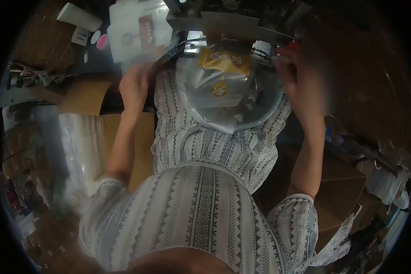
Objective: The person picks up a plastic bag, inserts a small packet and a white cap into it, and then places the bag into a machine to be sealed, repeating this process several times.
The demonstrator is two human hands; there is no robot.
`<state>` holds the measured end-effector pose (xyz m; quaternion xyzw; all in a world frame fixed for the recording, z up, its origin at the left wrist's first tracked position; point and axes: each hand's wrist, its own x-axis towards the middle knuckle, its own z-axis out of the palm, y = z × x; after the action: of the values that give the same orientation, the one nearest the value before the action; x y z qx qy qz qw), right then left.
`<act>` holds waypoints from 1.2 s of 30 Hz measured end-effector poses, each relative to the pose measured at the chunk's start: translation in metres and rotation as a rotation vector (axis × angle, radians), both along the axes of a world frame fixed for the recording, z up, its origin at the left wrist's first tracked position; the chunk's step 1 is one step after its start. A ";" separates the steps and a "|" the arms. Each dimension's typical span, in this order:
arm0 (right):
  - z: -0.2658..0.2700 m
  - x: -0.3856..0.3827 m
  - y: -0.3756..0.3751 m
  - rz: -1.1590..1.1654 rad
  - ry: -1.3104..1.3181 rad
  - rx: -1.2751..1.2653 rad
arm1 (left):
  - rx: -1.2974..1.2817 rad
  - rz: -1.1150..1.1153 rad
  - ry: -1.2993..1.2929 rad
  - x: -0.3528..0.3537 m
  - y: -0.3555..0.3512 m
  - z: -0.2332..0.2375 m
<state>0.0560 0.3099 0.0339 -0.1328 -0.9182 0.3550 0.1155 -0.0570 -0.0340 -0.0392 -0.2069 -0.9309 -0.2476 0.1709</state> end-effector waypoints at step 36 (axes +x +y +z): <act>-0.023 0.002 0.039 -0.109 -0.158 0.181 | -0.220 -0.083 0.171 -0.014 0.003 -0.026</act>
<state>0.0581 0.3490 0.0112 -0.1989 -0.9442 0.2522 0.0733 -0.0707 -0.0312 -0.0657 -0.2832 -0.9251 -0.1325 0.2155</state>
